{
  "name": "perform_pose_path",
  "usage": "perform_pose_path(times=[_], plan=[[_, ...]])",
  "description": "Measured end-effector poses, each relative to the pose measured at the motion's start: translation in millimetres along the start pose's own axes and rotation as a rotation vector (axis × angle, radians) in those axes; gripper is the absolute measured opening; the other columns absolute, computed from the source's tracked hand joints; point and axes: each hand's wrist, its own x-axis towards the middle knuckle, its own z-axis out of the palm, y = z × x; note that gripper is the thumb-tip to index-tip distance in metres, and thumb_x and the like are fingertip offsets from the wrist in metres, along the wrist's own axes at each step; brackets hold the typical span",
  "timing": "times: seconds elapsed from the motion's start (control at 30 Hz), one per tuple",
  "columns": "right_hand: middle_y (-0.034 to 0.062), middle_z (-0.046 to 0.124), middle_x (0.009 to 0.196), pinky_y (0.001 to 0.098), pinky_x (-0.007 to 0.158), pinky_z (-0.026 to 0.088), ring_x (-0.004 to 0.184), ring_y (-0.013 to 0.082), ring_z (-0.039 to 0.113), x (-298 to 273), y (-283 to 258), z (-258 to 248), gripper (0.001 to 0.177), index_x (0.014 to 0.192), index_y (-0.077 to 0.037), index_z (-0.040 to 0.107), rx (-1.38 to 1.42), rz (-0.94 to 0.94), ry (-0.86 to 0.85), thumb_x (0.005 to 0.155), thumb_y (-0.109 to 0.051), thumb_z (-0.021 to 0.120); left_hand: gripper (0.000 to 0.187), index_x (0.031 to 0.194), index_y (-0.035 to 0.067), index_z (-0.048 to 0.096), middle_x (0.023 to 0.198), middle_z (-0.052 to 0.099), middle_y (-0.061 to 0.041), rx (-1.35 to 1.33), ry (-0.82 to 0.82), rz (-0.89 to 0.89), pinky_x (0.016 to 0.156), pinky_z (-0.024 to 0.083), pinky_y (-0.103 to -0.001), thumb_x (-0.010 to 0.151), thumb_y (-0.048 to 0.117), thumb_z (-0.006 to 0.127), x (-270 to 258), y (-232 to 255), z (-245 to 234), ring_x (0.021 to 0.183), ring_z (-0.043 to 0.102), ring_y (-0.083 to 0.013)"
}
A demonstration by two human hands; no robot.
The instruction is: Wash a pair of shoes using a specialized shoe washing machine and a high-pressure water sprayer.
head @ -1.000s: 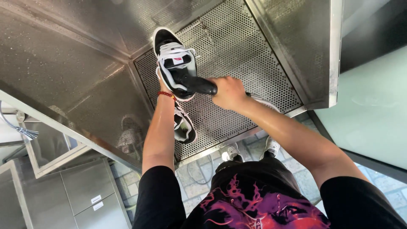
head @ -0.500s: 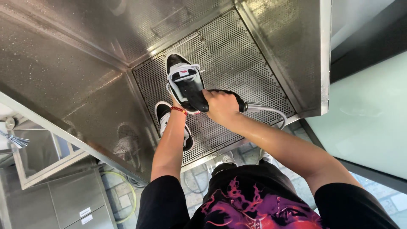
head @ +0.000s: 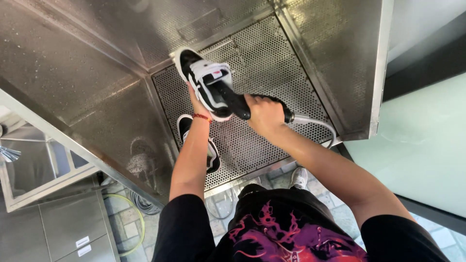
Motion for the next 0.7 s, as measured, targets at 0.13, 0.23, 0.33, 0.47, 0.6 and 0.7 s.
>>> perform_pose_path(times=[0.13, 0.23, 0.33, 0.47, 0.6, 0.7], plan=[[0.0107, 0.075, 0.097, 0.0441, 0.070, 0.060, 0.084, 0.0294, 0.074, 5.5, 3.8, 2.4, 0.058, 0.133, -0.008, 0.064, 0.061, 0.021, -0.009, 0.075, -0.011, 0.073, 0.074, 0.144, 0.008, 0.055, 0.141, 0.062, -0.011, 0.030, 0.002, 0.037, 0.111, 0.047, -0.044, 0.098, 0.065, 0.047, 18.1, 8.5, -4.4, 0.127, 0.060, -0.0308], [0.0118, 0.075, 0.099, 0.0476, 0.070, 0.059, 0.085, 0.0329, 0.073, 10.9, 3.6, -13.7, 0.061, 0.132, -0.010, 0.064, 0.060, 0.092, -0.099, 0.072, -0.013, 0.073, 0.072, 0.146, 0.009, 0.055, 0.143, 0.061, -0.009, 0.086, 0.048, 0.080, 0.112, 0.046, -0.042, 0.099, 0.063, 0.049, 18.5, 13.2, -4.3, 0.129, 0.059, -0.0291], [0.0111, 0.075, 0.102, 0.0502, 0.072, 0.058, 0.086, 0.0338, 0.073, 17.1, 5.8, -23.7, 0.060, 0.131, -0.013, 0.064, 0.063, 0.117, -0.207, 0.072, -0.013, 0.072, 0.072, 0.146, 0.009, 0.054, 0.143, 0.061, -0.008, 0.098, 0.052, 0.099, 0.112, 0.046, -0.041, 0.099, 0.063, 0.049, 23.0, 17.1, -0.5, 0.129, 0.059, -0.0280], [0.0105, 0.076, 0.101, 0.0508, 0.076, 0.058, 0.089, 0.0343, 0.073, 21.1, 13.9, -21.1, 0.058, 0.131, -0.021, 0.065, 0.101, 0.141, -0.268, 0.074, -0.011, 0.069, 0.070, 0.146, 0.006, 0.054, 0.143, 0.061, -0.008, 0.124, 0.050, 0.147, 0.111, 0.046, -0.040, 0.101, 0.059, 0.050, 36.4, 22.1, -12.9, 0.128, 0.059, -0.0266], [0.0144, 0.076, 0.097, 0.0523, 0.080, 0.058, 0.090, 0.0385, 0.073, 29.7, 25.7, -33.3, 0.059, 0.130, -0.032, 0.069, 0.163, 0.211, -0.282, 0.076, -0.011, 0.065, 0.062, 0.144, 0.000, 0.055, 0.140, 0.063, -0.012, 0.227, 0.112, 0.307, 0.109, 0.047, -0.041, 0.103, 0.047, 0.057, 63.5, 27.9, -35.1, 0.126, 0.061, -0.0273], [0.0157, 0.075, 0.097, 0.0533, 0.082, 0.057, 0.091, 0.0413, 0.071, 33.9, 42.6, -38.3, 0.058, 0.126, -0.029, 0.070, 0.280, 0.274, -0.226, 0.072, -0.011, 0.064, 0.057, 0.143, -0.002, 0.055, 0.138, 0.063, -0.015, 0.427, 0.174, 0.491, 0.108, 0.048, -0.039, 0.102, 0.036, 0.065, 75.4, 39.0, -27.5, 0.125, 0.061, -0.0268]])
